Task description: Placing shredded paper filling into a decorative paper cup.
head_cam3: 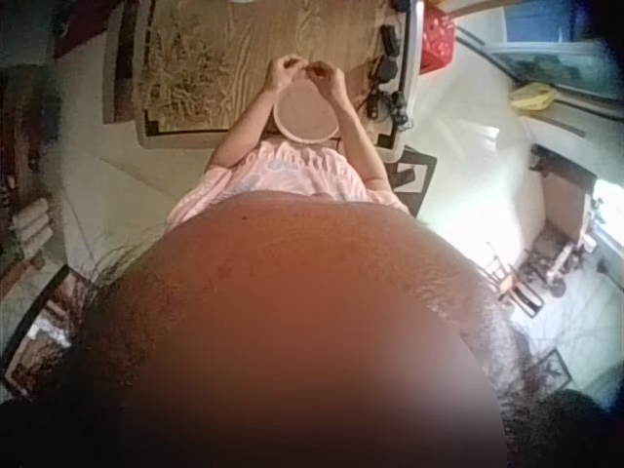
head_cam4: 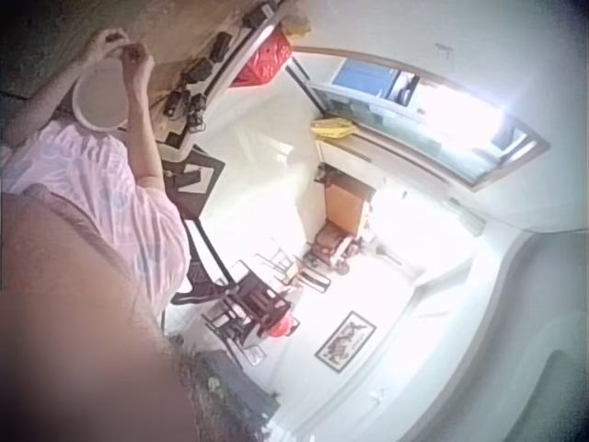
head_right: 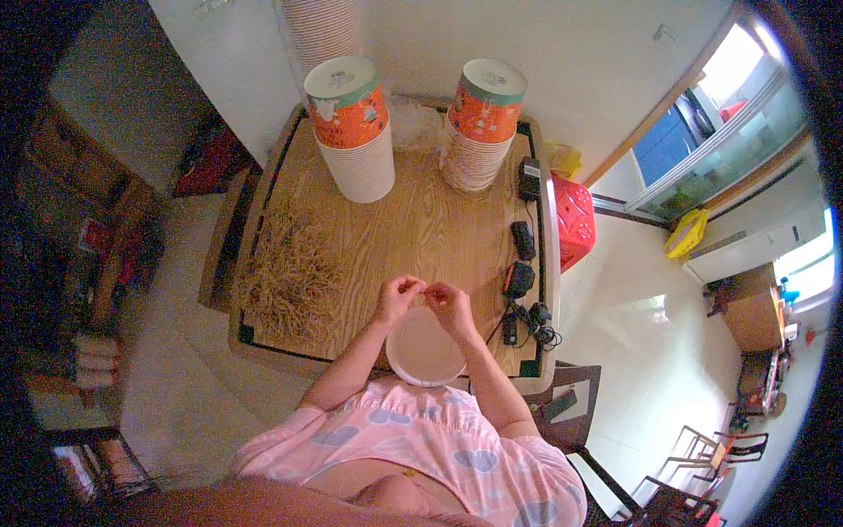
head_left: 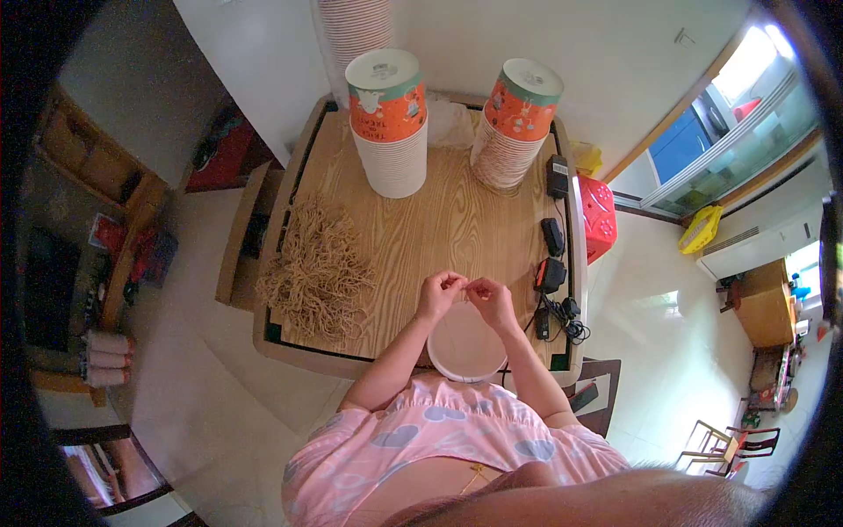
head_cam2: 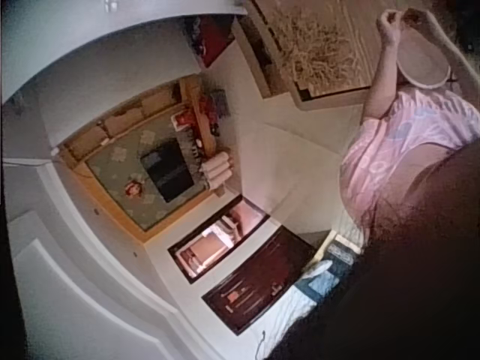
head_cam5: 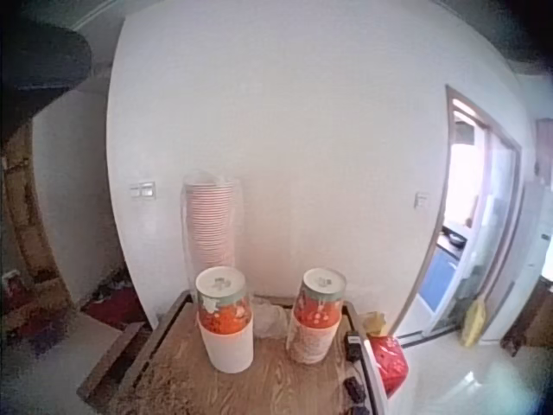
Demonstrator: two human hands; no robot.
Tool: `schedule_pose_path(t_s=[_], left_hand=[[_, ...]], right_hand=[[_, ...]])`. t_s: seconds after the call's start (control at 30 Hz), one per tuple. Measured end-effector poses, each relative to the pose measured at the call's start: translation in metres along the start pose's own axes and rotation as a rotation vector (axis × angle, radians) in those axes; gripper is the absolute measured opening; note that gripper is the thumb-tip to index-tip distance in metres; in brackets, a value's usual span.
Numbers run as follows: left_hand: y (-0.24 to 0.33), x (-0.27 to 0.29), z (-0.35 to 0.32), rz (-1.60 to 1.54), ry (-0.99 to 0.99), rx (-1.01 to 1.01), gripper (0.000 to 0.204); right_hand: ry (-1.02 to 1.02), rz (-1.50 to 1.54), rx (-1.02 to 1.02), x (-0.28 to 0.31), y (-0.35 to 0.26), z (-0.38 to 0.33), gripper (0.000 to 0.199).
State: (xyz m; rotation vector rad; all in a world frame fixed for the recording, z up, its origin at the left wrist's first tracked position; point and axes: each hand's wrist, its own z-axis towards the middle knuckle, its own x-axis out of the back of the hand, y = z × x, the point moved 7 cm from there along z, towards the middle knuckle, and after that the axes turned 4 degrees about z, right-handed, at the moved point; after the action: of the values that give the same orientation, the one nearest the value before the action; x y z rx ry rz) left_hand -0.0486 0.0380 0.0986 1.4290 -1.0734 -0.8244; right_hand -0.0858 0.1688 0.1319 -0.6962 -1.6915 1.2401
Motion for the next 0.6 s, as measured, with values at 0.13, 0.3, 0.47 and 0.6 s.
schedule_pose_path(t_s=[0.13,0.3,0.47,0.6], left_hand=[[0.004,-0.002,-0.001,0.011,-0.031,-0.009,0.008],[-0.002,-0.001,0.0,0.022,0.009,0.048,0.011],[0.004,0.001,-0.004,0.058,0.025,-0.004,0.017],[0.0,0.003,-0.004,0.085,0.019,-0.058,0.018]], right_hand=[[0.001,0.012,0.041,0.001,-0.004,-0.001,0.009],[0.011,-0.01,0.064,0.001,-0.014,-0.004,0.009],[0.039,-0.093,0.085,0.005,-0.023,-0.006,0.01],[0.043,-0.077,0.077,0.003,-0.018,-0.006,0.009]])
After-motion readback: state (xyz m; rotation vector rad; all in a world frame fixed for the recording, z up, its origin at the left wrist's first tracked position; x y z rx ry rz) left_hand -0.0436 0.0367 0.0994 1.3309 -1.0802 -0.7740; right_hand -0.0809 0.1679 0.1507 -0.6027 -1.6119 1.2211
